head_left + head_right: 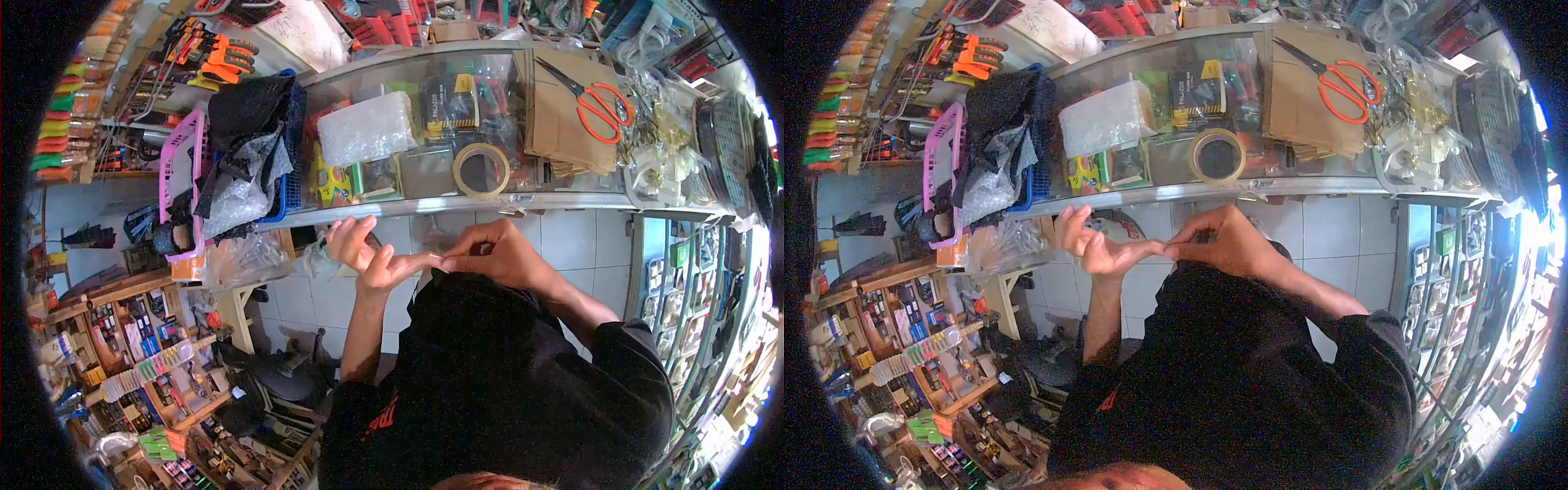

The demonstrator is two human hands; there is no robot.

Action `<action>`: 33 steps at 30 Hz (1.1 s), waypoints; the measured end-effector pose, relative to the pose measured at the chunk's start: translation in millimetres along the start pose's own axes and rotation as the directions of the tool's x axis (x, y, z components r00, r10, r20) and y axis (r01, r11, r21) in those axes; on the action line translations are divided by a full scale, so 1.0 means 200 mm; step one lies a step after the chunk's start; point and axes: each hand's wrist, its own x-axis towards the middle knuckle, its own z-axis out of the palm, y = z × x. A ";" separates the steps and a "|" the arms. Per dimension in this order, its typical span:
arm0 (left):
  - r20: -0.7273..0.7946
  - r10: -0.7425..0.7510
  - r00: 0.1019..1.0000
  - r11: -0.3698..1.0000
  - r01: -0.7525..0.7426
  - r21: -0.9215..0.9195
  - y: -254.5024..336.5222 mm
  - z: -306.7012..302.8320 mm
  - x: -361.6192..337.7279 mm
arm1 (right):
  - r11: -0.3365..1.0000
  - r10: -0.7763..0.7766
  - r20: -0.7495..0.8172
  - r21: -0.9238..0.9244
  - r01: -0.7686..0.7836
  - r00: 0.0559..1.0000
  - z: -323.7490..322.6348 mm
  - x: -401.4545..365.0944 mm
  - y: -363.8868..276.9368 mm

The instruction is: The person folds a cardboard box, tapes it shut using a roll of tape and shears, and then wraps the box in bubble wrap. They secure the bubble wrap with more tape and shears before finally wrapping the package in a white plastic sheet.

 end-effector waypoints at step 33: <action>0.404 0.046 0.914 0.990 0.011 -0.138 -0.60 0.37 0.03 | 0.881 -0.342 -0.091 -0.378 0.285 0.935 -0.07 0.39 0.01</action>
